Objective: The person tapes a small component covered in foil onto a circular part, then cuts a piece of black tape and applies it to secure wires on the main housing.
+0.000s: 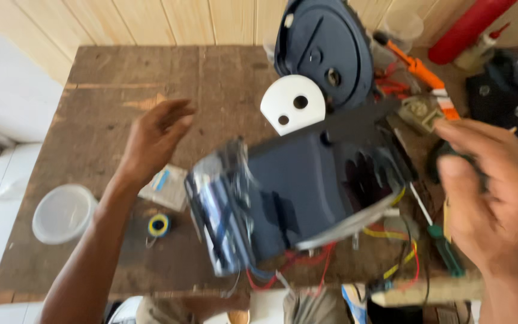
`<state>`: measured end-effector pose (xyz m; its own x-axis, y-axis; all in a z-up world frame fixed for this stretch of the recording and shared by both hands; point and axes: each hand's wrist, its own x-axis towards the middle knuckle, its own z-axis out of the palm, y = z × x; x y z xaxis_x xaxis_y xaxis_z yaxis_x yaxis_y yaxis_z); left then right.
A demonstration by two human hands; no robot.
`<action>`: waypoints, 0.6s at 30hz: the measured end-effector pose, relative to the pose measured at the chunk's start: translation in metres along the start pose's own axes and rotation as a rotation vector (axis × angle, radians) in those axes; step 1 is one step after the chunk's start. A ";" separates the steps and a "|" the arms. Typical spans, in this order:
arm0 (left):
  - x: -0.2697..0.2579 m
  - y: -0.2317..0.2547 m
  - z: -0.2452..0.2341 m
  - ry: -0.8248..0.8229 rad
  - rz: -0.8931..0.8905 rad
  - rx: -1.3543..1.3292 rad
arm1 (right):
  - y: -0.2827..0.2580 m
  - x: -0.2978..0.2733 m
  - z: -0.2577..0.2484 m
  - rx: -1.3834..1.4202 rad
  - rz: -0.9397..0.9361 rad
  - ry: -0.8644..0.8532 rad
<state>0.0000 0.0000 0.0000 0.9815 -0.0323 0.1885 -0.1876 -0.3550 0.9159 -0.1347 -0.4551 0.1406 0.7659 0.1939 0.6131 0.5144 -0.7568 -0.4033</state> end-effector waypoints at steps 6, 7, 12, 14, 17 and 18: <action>0.119 0.036 0.076 -0.392 0.075 0.174 | 0.024 0.091 0.061 0.052 -0.122 -0.223; 0.134 0.024 0.092 -0.388 0.075 0.166 | 0.028 0.092 0.065 0.047 -0.126 -0.229; 0.174 0.008 0.151 -0.575 0.111 0.282 | 0.049 0.076 0.079 0.068 -0.077 -0.297; 0.185 -0.003 0.170 -0.596 0.153 0.338 | 0.049 0.074 0.080 0.070 -0.057 -0.292; 0.204 -0.025 0.197 -0.652 0.168 0.446 | 0.046 0.071 0.080 0.062 -0.016 -0.286; 0.209 -0.033 0.205 -0.672 0.141 0.500 | 0.045 0.070 0.079 0.054 -0.009 -0.286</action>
<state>0.2190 -0.1864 -0.0636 0.7934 -0.5993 -0.1060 -0.4265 -0.6718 0.6056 -0.0273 -0.4267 0.1118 0.8348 0.3748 0.4033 0.5359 -0.7212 -0.4390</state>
